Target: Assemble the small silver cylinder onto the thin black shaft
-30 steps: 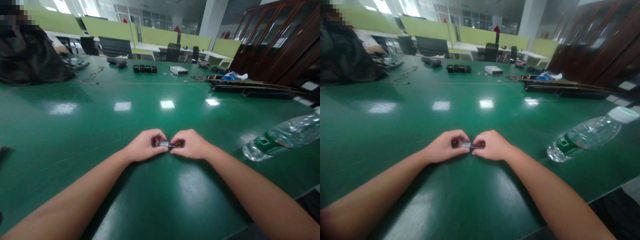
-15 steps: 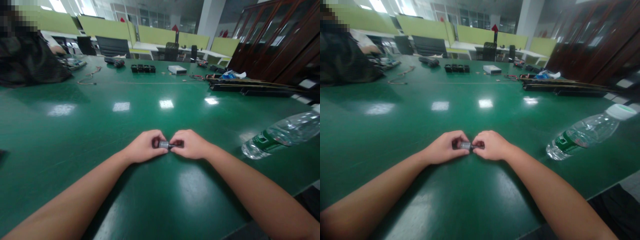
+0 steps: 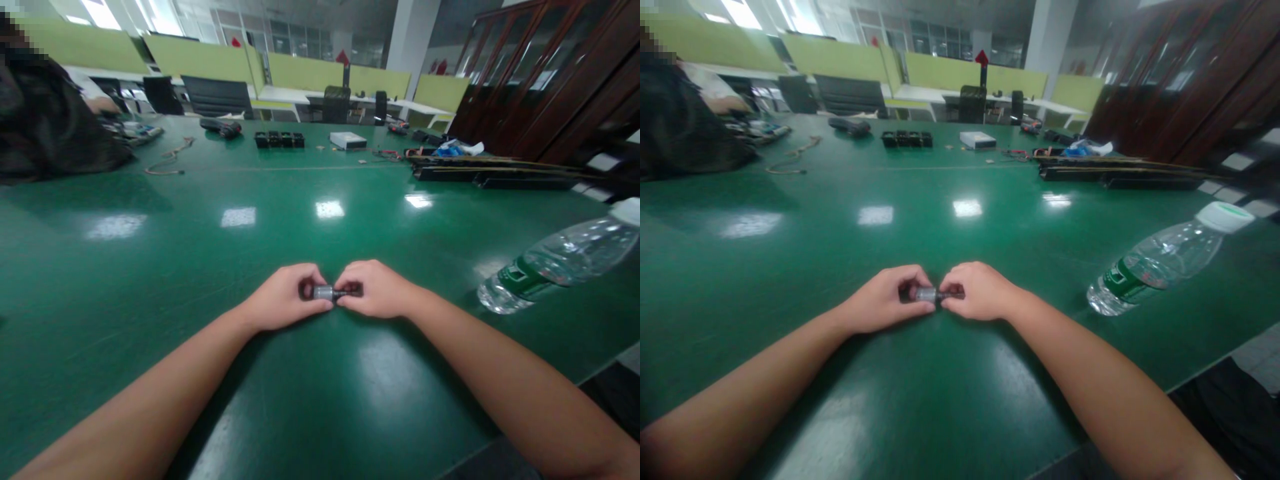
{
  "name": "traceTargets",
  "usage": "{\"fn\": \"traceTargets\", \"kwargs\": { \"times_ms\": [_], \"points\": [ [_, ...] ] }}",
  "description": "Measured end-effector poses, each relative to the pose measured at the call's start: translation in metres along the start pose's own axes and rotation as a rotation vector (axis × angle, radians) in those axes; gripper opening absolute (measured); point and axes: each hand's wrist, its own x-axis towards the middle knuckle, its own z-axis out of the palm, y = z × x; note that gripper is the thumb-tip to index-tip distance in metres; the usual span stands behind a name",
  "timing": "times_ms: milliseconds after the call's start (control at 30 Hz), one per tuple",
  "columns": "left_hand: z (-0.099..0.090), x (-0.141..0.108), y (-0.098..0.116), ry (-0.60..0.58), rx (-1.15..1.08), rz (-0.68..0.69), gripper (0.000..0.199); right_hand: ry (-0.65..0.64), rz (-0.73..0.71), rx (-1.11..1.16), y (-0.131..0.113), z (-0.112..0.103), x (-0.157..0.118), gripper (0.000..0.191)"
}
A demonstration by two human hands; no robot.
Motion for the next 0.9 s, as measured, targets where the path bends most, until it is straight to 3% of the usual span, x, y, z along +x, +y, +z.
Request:
{"fn": "traceTargets", "kwargs": {
  "times_ms": [900],
  "points": [
    [-0.0019,-0.0010,0.0037,-0.019,0.011,-0.015,0.029,0.003,-0.020,0.000,-0.0003,0.0014,0.0031,0.013]
  ]
}}
